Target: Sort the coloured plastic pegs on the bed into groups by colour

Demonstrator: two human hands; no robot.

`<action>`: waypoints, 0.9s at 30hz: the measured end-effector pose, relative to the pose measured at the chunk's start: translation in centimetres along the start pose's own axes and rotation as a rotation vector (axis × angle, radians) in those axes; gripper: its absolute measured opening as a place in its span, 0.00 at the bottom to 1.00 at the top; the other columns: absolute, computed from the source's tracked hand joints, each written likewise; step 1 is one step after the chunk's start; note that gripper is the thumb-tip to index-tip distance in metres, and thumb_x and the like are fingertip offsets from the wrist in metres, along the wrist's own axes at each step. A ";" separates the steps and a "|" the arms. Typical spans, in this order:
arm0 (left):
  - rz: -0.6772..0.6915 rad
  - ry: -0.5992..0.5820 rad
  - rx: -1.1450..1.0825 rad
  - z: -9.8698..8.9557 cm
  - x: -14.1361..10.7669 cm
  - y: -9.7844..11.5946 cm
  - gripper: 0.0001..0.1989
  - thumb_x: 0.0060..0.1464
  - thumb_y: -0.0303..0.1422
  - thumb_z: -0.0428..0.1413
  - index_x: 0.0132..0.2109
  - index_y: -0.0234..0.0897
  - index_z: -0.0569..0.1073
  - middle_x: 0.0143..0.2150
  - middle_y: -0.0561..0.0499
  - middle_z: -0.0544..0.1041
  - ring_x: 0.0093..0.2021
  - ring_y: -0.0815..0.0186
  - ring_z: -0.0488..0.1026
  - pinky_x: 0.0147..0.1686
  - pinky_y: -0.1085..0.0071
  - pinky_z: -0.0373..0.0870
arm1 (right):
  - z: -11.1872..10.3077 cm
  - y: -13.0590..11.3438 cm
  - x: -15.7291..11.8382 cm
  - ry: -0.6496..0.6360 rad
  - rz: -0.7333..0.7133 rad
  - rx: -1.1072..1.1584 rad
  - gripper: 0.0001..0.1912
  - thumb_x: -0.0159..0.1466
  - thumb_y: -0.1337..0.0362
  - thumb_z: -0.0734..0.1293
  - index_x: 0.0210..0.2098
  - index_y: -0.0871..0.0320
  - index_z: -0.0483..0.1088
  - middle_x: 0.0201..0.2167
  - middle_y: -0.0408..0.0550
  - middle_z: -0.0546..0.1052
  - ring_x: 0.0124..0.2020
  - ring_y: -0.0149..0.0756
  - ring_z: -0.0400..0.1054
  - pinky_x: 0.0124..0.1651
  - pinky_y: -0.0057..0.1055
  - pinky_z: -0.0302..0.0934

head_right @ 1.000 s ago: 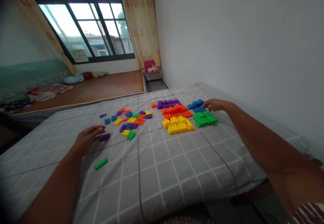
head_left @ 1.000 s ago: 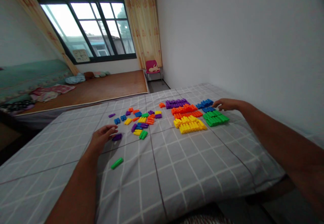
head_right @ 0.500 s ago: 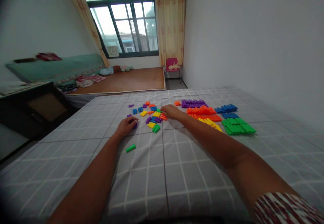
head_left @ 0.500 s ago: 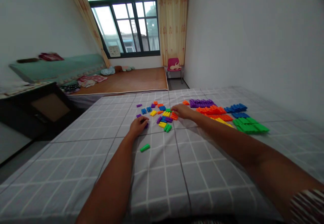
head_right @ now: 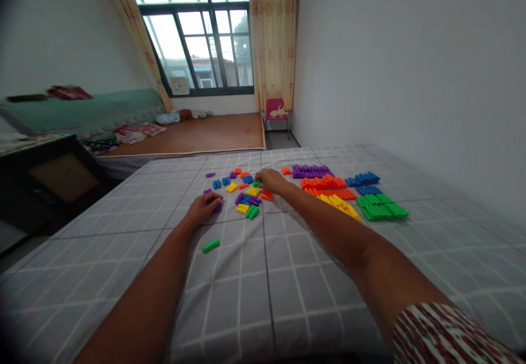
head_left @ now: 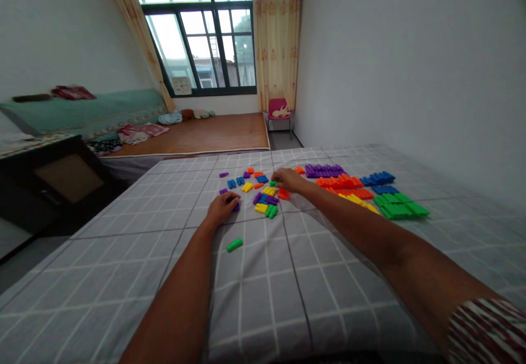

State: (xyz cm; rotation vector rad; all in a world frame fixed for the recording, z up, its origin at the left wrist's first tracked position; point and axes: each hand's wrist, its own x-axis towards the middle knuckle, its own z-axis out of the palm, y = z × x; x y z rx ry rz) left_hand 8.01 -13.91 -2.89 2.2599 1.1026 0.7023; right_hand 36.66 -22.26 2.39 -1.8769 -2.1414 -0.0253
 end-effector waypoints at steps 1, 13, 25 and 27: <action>0.007 -0.010 0.006 -0.1 -0.1 0.1 0.15 0.51 0.42 0.53 0.40 0.39 0.79 0.35 0.49 0.80 0.36 0.60 0.75 0.37 0.67 0.67 | -0.7 0.2 -1.0 0.036 -0.029 0.050 0.12 0.57 0.69 0.70 0.42 0.57 0.76 0.40 0.49 0.78 0.40 0.35 0.71 0.41 0.28 0.61; -0.023 -0.018 0.188 -0.8 0.5 0.1 0.24 0.50 0.50 0.49 0.43 0.39 0.78 0.40 0.49 0.81 0.40 0.58 0.77 0.41 0.68 0.71 | -10.3 21.5 -22.6 0.478 0.636 0.173 0.15 0.55 0.59 0.70 0.40 0.59 0.76 0.37 0.51 0.80 0.38 0.39 0.73 0.43 0.34 0.66; -0.056 0.002 0.189 -1.3 0.4 1.0 0.24 0.46 0.51 0.51 0.41 0.39 0.79 0.40 0.48 0.82 0.40 0.57 0.78 0.41 0.68 0.74 | -8.6 27.9 -31.4 0.075 1.043 0.400 0.11 0.51 0.57 0.71 0.23 0.60 0.75 0.16 0.43 0.71 0.19 0.30 0.63 0.24 0.27 0.56; -0.057 0.005 0.192 -1.3 0.3 1.0 0.24 0.47 0.51 0.51 0.41 0.39 0.79 0.40 0.48 0.82 0.41 0.57 0.78 0.41 0.68 0.74 | -8.8 27.5 -31.2 0.042 1.049 0.373 0.12 0.52 0.56 0.70 0.22 0.60 0.74 0.16 0.43 0.71 0.19 0.30 0.63 0.24 0.26 0.56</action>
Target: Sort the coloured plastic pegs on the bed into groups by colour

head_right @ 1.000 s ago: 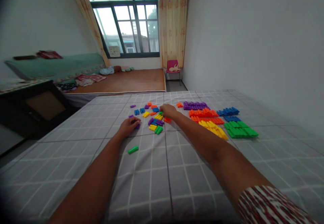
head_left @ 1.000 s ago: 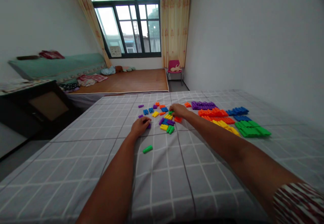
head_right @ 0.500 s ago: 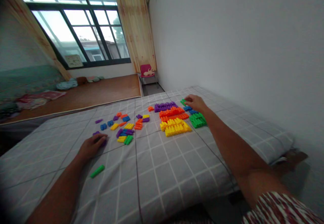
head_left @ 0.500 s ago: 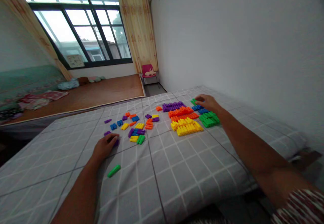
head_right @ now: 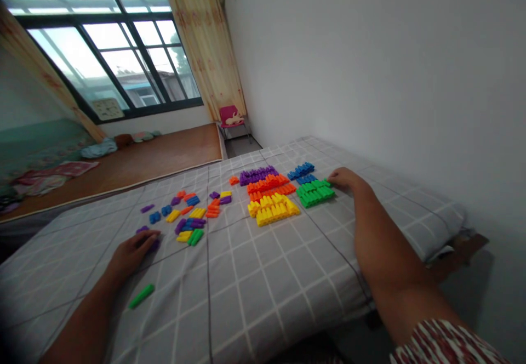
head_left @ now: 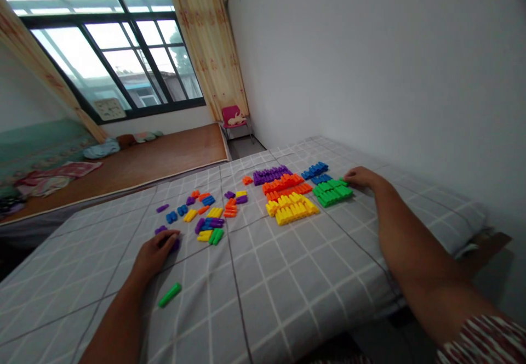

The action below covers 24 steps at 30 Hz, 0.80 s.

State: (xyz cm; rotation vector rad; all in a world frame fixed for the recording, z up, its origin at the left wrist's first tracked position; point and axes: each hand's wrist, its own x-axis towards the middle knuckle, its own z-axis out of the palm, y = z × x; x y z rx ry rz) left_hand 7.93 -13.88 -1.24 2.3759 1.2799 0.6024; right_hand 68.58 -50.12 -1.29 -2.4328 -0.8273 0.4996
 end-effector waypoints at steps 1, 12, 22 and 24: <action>0.002 0.003 0.003 0.0 0.0 0.0 0.24 0.47 0.51 0.51 0.41 0.39 0.80 0.40 0.48 0.82 0.41 0.57 0.78 0.40 0.68 0.74 | 0.0 -0.1 -0.2 -0.005 0.003 -0.024 0.13 0.53 0.56 0.70 0.22 0.60 0.74 0.16 0.43 0.71 0.19 0.30 0.63 0.24 0.26 0.56; 0.014 -0.004 0.004 0.1 0.2 -0.5 0.24 0.47 0.52 0.51 0.41 0.39 0.79 0.41 0.48 0.82 0.42 0.56 0.78 0.43 0.67 0.74 | 0.1 -0.2 0.1 0.253 -0.066 -0.332 0.20 0.59 0.50 0.64 0.25 0.58 0.77 0.28 0.53 0.79 0.31 0.39 0.72 0.31 0.29 0.59; 0.105 -0.099 -0.162 1.0 -1.0 0.2 0.29 0.49 0.52 0.53 0.46 0.33 0.77 0.42 0.45 0.80 0.41 0.58 0.76 0.42 0.66 0.72 | 4.1 -11.8 -4.7 0.774 -0.584 0.034 0.17 0.64 0.57 0.59 0.44 0.58 0.74 0.37 0.51 0.80 0.32 0.37 0.72 0.37 0.32 0.64; 0.121 -0.093 -0.148 1.2 -1.1 0.2 0.28 0.50 0.51 0.53 0.46 0.33 0.78 0.42 0.44 0.80 0.41 0.58 0.76 0.43 0.65 0.71 | 6.7 -16.7 -7.1 0.547 -0.790 0.021 0.15 0.65 0.58 0.60 0.44 0.57 0.74 0.37 0.51 0.80 0.33 0.37 0.72 0.38 0.32 0.65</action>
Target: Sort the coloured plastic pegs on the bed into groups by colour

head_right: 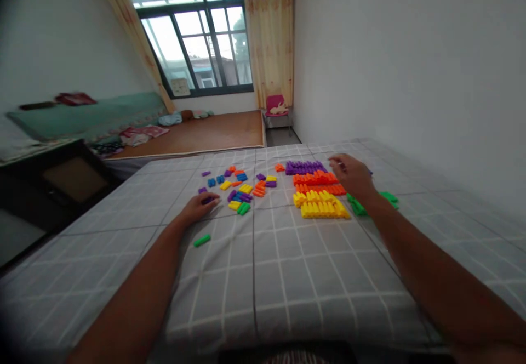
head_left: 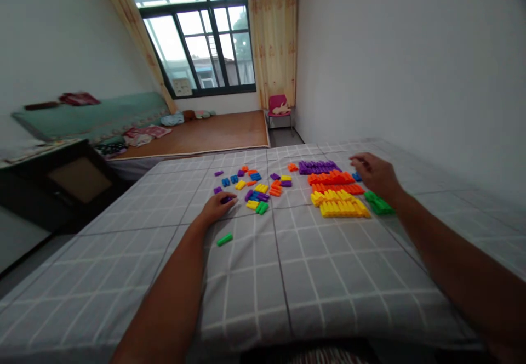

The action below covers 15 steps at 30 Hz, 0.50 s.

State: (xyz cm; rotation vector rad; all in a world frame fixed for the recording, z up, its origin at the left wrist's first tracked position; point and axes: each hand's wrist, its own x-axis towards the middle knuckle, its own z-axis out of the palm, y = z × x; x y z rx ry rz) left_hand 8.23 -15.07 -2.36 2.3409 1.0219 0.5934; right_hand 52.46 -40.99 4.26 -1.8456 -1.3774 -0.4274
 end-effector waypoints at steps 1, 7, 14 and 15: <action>0.002 0.006 0.018 0.1 0.0 0.0 0.27 0.51 0.50 0.53 0.46 0.33 0.78 0.43 0.44 0.80 0.42 0.57 0.76 0.44 0.65 0.71 | 1.4 -2.9 0.1 -0.144 -0.107 0.066 0.14 0.64 0.58 0.61 0.43 0.56 0.74 0.38 0.51 0.79 0.34 0.36 0.72 0.39 0.32 0.65; 0.000 0.057 0.052 0.2 -0.2 0.2 0.22 0.56 0.45 0.49 0.47 0.35 0.78 0.44 0.44 0.80 0.44 0.58 0.76 0.45 0.65 0.69 | 11.3 -16.1 -1.7 -0.710 -0.441 0.154 0.11 0.64 0.64 0.65 0.45 0.58 0.73 0.42 0.51 0.78 0.37 0.35 0.71 0.41 0.29 0.61; 0.017 0.146 -0.036 0.2 0.4 -0.8 0.22 0.58 0.45 0.48 0.47 0.36 0.78 0.43 0.44 0.81 0.43 0.58 0.75 0.46 0.65 0.69 | 14.6 -20.2 -1.6 -0.854 -0.417 -0.010 0.15 0.60 0.61 0.71 0.44 0.60 0.72 0.44 0.54 0.75 0.42 0.39 0.69 0.38 0.28 0.57; 0.016 0.146 -0.034 0.2 0.4 -0.8 0.22 0.59 0.46 0.47 0.46 0.36 0.78 0.43 0.45 0.81 0.44 0.58 0.75 0.46 0.64 0.69 | 14.3 -20.0 -1.4 -0.864 -0.407 0.007 0.14 0.58 0.61 0.72 0.43 0.60 0.72 0.42 0.52 0.75 0.40 0.38 0.69 0.36 0.27 0.56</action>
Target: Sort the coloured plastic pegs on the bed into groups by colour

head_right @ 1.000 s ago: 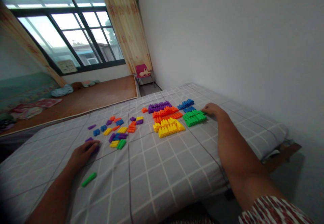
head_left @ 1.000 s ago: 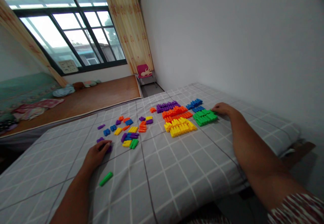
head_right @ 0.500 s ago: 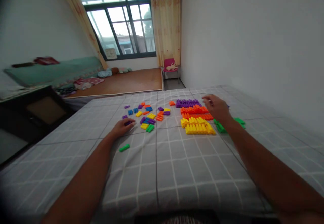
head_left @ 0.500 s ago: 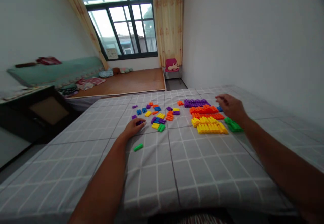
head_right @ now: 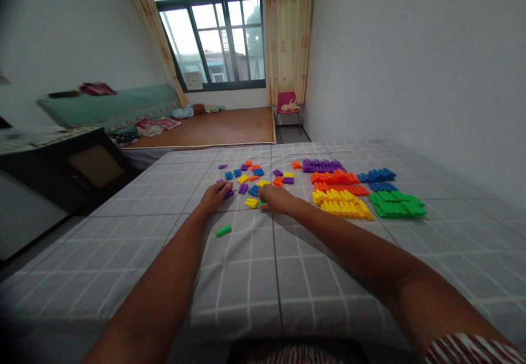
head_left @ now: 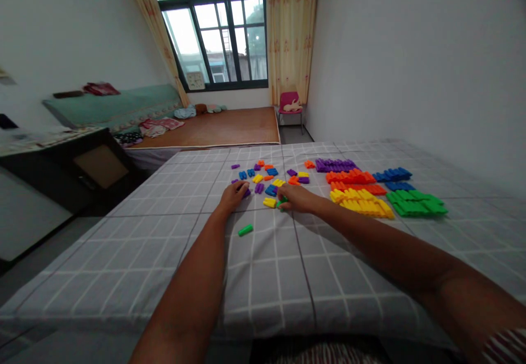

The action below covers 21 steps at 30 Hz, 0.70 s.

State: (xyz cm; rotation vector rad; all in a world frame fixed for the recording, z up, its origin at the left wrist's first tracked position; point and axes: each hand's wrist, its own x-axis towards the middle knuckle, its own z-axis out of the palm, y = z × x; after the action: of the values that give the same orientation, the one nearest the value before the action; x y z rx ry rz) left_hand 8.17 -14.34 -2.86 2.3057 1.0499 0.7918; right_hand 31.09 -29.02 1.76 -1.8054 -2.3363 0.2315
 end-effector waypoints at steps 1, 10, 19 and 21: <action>-0.002 -0.005 0.009 0.0 0.0 0.1 0.22 0.59 0.46 0.47 0.45 0.36 0.78 0.43 0.45 0.81 0.44 0.58 0.75 0.46 0.64 0.69 | -0.2 0.3 -0.3 -0.007 0.005 0.029 0.14 0.57 0.62 0.72 0.41 0.60 0.71 0.39 0.50 0.76 0.38 0.37 0.69 0.35 0.27 0.55; -0.024 -0.046 0.100 -0.7 -0.3 0.9 0.25 0.54 0.48 0.48 0.48 0.35 0.77 0.48 0.44 0.80 0.48 0.57 0.75 0.50 0.63 0.69 | -2.3 3.2 -6.0 0.087 -0.138 0.148 0.07 0.57 0.68 0.71 0.36 0.59 0.73 0.37 0.48 0.77 0.38 0.35 0.69 0.40 0.28 0.58; -0.049 -0.056 0.217 -1.1 0.6 0.0 0.27 0.51 0.50 0.49 0.48 0.38 0.77 0.48 0.45 0.80 0.49 0.55 0.76 0.49 0.64 0.72 | -9.7 21.7 -23.3 0.690 0.722 0.285 0.08 0.57 0.60 0.69 0.32 0.59 0.73 0.31 0.49 0.78 0.34 0.35 0.70 0.36 0.29 0.63; -0.053 -0.059 0.232 -1.1 0.7 0.0 0.27 0.51 0.51 0.49 0.48 0.38 0.77 0.48 0.45 0.80 0.48 0.54 0.77 0.48 0.64 0.72 | -9.2 25.2 -27.4 0.701 0.901 0.283 0.09 0.55 0.59 0.70 0.28 0.59 0.72 0.28 0.50 0.77 0.31 0.35 0.69 0.32 0.29 0.63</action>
State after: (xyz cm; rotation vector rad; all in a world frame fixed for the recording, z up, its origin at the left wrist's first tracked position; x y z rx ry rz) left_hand 7.76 -13.61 -1.83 2.4641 1.2269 0.6041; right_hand 63.67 -49.14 3.60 -2.1745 -0.9067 0.0183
